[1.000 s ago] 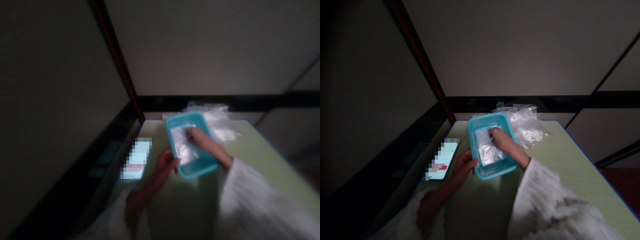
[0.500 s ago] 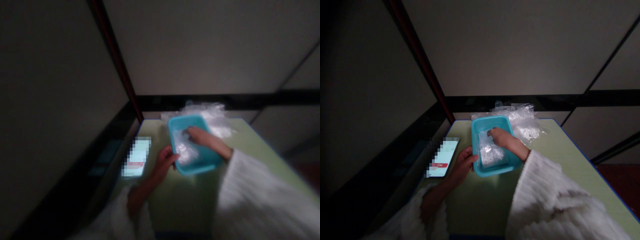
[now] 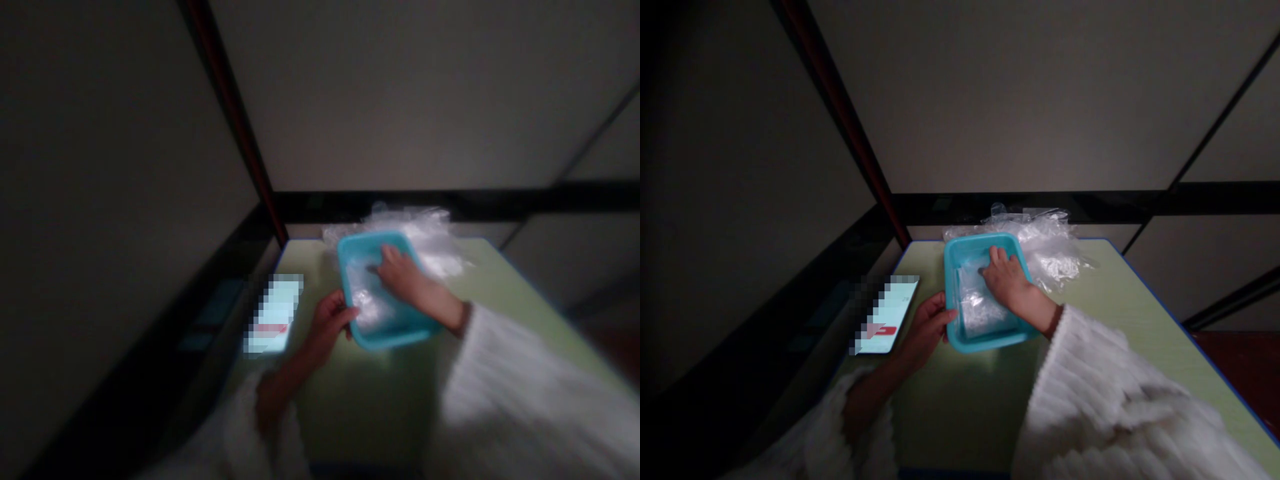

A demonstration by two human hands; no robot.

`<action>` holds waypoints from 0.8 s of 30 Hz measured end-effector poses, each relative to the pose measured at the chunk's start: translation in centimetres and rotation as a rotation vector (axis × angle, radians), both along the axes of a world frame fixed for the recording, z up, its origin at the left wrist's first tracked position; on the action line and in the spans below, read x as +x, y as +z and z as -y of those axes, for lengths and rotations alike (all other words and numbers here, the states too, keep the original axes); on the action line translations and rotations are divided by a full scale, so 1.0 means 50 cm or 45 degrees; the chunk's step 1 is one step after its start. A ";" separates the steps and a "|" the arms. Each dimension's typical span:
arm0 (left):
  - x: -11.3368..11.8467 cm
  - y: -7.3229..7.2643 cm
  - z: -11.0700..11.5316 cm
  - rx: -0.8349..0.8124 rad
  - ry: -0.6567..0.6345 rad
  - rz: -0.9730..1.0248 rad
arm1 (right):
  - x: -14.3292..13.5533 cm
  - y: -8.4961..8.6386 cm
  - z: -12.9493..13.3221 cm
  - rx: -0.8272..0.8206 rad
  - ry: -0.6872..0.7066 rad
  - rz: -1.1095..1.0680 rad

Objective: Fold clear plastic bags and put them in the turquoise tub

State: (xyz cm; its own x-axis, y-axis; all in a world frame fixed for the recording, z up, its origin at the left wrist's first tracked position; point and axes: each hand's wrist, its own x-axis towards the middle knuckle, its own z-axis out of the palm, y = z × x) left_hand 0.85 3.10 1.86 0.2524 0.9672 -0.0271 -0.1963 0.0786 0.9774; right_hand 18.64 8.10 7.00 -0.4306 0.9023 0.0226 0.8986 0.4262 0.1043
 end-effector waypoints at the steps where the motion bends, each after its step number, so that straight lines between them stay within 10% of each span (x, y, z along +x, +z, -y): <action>1: 0.000 -0.001 -0.001 -0.003 0.001 0.001 | -0.001 -0.002 0.002 0.044 0.017 0.029; 24: -0.002 0.006 0.001 -0.027 -0.018 0.001 | -0.002 -0.030 -0.030 -0.189 0.487 -0.059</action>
State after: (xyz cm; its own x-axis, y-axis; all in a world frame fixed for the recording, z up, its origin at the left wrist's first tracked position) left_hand 0.73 3.04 2.15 0.2659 0.9628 -0.0474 -0.1962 0.1022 0.9752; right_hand 18.55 9.61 5.51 -0.7373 0.6721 -0.0684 0.6746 0.7379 -0.0207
